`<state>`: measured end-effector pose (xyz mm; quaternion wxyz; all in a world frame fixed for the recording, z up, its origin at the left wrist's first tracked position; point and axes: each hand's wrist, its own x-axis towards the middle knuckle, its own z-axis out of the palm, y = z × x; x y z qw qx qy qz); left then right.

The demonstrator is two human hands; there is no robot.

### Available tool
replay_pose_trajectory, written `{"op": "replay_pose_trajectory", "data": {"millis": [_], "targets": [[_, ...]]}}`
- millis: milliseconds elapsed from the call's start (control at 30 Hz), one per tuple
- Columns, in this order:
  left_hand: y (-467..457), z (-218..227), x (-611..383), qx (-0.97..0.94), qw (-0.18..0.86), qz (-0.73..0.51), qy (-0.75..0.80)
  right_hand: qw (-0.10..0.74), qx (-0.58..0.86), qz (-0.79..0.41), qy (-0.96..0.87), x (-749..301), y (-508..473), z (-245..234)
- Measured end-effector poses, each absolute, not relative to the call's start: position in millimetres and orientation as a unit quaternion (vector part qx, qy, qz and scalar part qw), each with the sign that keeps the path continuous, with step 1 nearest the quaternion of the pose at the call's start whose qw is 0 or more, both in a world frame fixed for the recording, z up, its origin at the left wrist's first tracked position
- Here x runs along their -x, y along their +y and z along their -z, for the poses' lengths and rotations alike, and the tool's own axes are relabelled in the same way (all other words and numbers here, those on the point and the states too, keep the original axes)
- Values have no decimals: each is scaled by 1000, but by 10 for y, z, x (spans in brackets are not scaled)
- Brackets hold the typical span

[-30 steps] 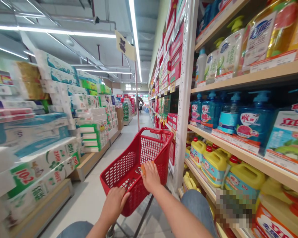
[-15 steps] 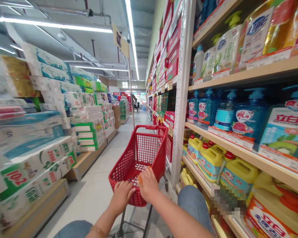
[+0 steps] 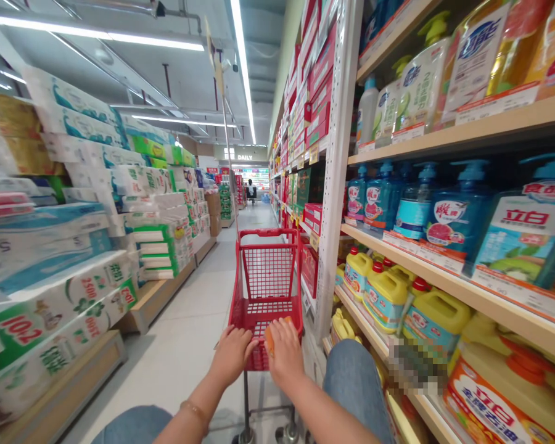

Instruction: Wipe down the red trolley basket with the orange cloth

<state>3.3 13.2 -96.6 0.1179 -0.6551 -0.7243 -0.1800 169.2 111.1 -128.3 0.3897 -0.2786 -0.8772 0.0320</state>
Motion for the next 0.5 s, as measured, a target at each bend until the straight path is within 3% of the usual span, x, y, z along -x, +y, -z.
{"op": "replay_pose_trajectory", "data": {"millis": [133,300,500], "targets": [[209,852,124,727,62,168,-663,387,250,-16,-887,-1878,1289,1248],[316,869,-11,706,81,149,-688,419,337,-12,-843,-1784,1332,1228],[196,788,-28,764,104,132,-623,376,229,0,-898,-1881,1359,1224]]}}
